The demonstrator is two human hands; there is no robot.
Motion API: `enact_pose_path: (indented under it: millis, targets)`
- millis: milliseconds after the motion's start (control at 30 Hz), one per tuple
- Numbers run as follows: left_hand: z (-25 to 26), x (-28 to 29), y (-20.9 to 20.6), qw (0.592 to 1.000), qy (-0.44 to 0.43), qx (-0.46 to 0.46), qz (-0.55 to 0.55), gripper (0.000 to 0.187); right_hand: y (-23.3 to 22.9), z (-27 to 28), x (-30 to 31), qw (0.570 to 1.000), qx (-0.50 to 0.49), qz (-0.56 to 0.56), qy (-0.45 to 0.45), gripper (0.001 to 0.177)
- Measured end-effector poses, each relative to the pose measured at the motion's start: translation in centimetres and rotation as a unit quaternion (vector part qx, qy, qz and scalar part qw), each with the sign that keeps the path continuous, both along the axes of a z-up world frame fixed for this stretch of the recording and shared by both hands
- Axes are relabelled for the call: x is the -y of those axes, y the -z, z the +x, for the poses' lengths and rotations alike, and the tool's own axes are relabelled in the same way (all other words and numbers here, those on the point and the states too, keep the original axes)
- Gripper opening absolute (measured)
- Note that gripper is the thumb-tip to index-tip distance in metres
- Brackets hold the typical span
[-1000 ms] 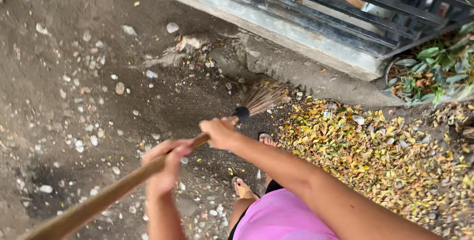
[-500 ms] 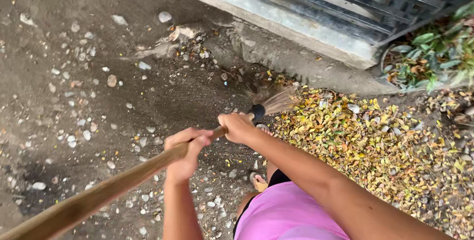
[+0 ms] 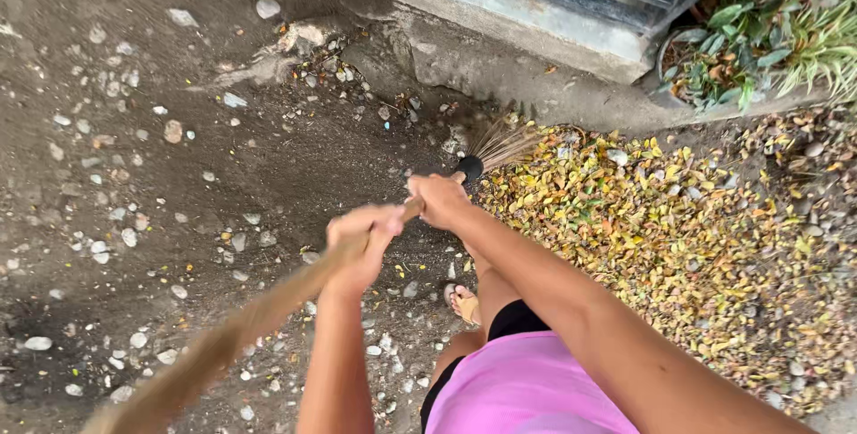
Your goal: The person sweeps leaves and dirt across the outdoor ground into a pile using a broom.
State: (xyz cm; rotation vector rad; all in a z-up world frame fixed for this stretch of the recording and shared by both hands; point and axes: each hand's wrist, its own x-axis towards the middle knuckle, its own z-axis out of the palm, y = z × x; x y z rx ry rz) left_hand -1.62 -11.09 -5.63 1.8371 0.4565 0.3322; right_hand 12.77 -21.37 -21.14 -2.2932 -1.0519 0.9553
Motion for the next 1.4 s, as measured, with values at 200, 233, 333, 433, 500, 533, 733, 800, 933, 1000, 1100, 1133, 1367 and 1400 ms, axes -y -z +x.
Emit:
enact_pose_path:
  millis: [200, 233, 333, 433, 500, 533, 733, 800, 933, 1000, 1100, 1133, 1367, 1400]
  targets:
    - [-8.3, 1.5, -8.1, 0.993, -0.013, 0.116, 0.023, 0.005, -6.6, -6.8, -0.7, 0.99, 0.082, 0.115, 0.015, 0.031]
    - [-8.9, 2.0, -8.3, 0.99, -0.01, 0.131, 0.051, 0.011, -6.3, -7.6, -0.8, 0.98, 0.081, 0.178, 0.03, 0.03]
    - [-8.4, 5.1, -4.5, 0.99, -0.022, 0.097, 0.102, 0.006, -2.4, -9.4, 1.9, 0.977, 0.028, 0.203, 0.051, 0.032]
    - [-8.8, 8.9, 1.7, 0.991, 0.072, 0.095, 0.062, 0.008, 3.8, -12.0, 9.3, 0.99, -0.015, 0.137, 0.024, 0.033]
    - [-8.9, 12.2, 6.6, 0.993, 0.102, 0.032, -0.048, 0.013, 6.5, -12.8, 16.4, 0.998, 0.038, -0.058, 0.01, 0.013]
    - [-9.0, 14.0, 8.9, 0.984, 0.106, 0.011, -0.144, 0.016, 6.9, -12.4, 19.4, 0.995, -0.008, -0.093, 0.018, 0.013]
    - [-8.3, 15.9, 13.0, 0.969, 0.121, 0.023, -0.216, 0.022, 0.2, -9.5, 22.7, 0.95, -0.037, -0.3, 0.079, 0.011]
    - [-8.5, 14.5, 9.9, 0.962, 0.099, 0.048, -0.251, 0.022, -1.2, -9.1, 21.9, 0.961, -0.007, -0.268, 0.068, 0.012]
    - [-9.7, 11.2, 0.8, 0.975, 0.05, 0.108, -0.188, 0.013, -3.0, -8.3, 18.1, 0.992, 0.089, 0.082, 0.046, 0.006]
    - [-10.1, 10.0, -3.7, 0.984, 0.026, 0.153, -0.088, 0.008, -4.7, -8.2, 13.7, 0.989, 0.119, 0.093, 0.007, 0.016]
    - [-10.3, 8.9, -8.0, 0.983, 0.002, 0.17, 0.062, 0.005, -6.8, -8.5, 7.1, 0.992, 0.069, 0.107, -0.001, 0.027]
    - [-10.2, 8.9, -8.5, 0.973, 0.003, 0.177, 0.147, 0.005, -6.9, -8.7, 5.9, 0.992, 0.067, 0.109, -0.006, 0.027]
    - [-6.1, 14.0, 0.2, 0.986, -0.03, 0.101, 0.13, 0.008, 0.3, -7.3, 11.5, 0.996, -0.006, 0.094, -0.009, 0.02]
    - [-4.8, 15.2, 2.5, 0.991, -0.021, 0.111, 0.071, 0.008, 2.2, -6.5, 14.2, 0.997, -0.011, 0.069, -0.009, 0.022]
